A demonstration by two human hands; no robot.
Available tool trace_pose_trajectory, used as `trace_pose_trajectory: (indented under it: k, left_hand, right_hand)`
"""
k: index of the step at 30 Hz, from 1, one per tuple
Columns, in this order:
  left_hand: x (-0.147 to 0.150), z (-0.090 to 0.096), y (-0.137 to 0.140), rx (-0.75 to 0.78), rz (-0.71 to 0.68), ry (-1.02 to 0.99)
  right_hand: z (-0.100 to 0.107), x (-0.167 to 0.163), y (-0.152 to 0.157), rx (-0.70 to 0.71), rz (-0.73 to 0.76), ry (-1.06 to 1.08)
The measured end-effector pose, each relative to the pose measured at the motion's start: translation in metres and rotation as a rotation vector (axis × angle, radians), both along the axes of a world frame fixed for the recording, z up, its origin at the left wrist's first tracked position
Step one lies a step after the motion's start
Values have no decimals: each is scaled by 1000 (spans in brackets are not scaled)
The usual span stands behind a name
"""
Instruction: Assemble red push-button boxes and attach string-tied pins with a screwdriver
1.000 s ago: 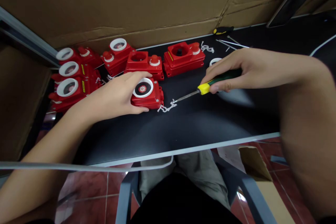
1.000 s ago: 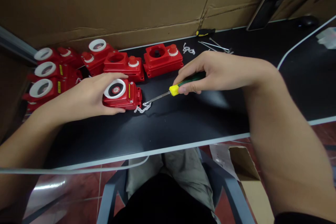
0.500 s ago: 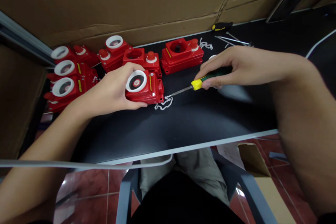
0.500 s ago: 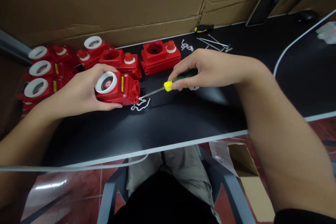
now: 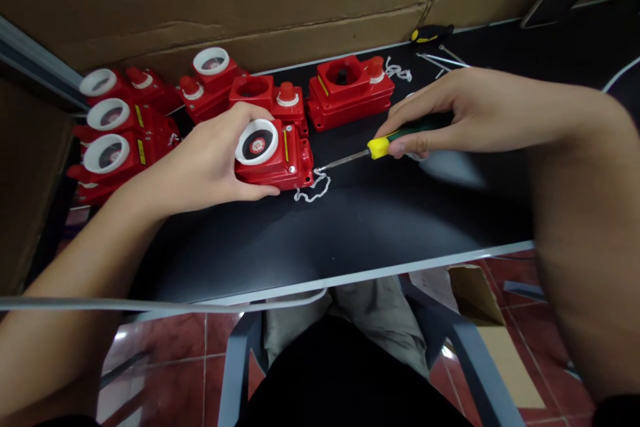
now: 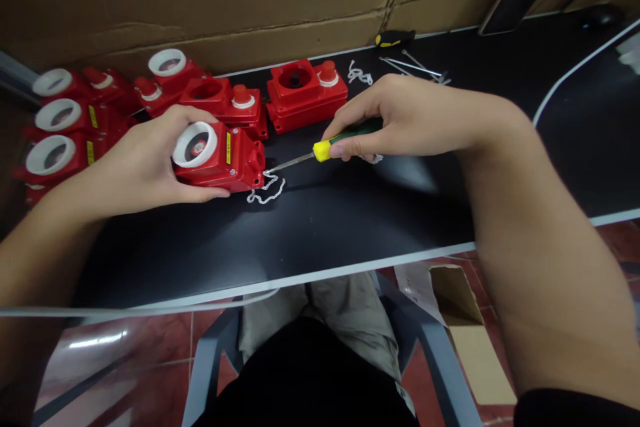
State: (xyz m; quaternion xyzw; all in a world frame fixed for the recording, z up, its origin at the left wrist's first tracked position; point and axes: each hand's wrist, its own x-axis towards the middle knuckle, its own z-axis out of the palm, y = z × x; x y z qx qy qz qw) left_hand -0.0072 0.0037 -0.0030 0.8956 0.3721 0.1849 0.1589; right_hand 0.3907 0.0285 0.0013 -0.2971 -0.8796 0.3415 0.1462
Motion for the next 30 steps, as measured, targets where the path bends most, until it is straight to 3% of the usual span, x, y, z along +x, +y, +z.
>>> trace_pose_trajectory:
  k: [10,23,30]
  left_hand:
    - [3,3,-3,-40,40,-18]
    - [-2,-2,1,124,-53,26]
    - [-2,-2,1,125,-63,49]
  right_hand:
    - [-1,-2,-1,38,-20,-18]
    - [12,0,-5,51,-89,-142]
    - [10,-2,-7,53,-145,-173]
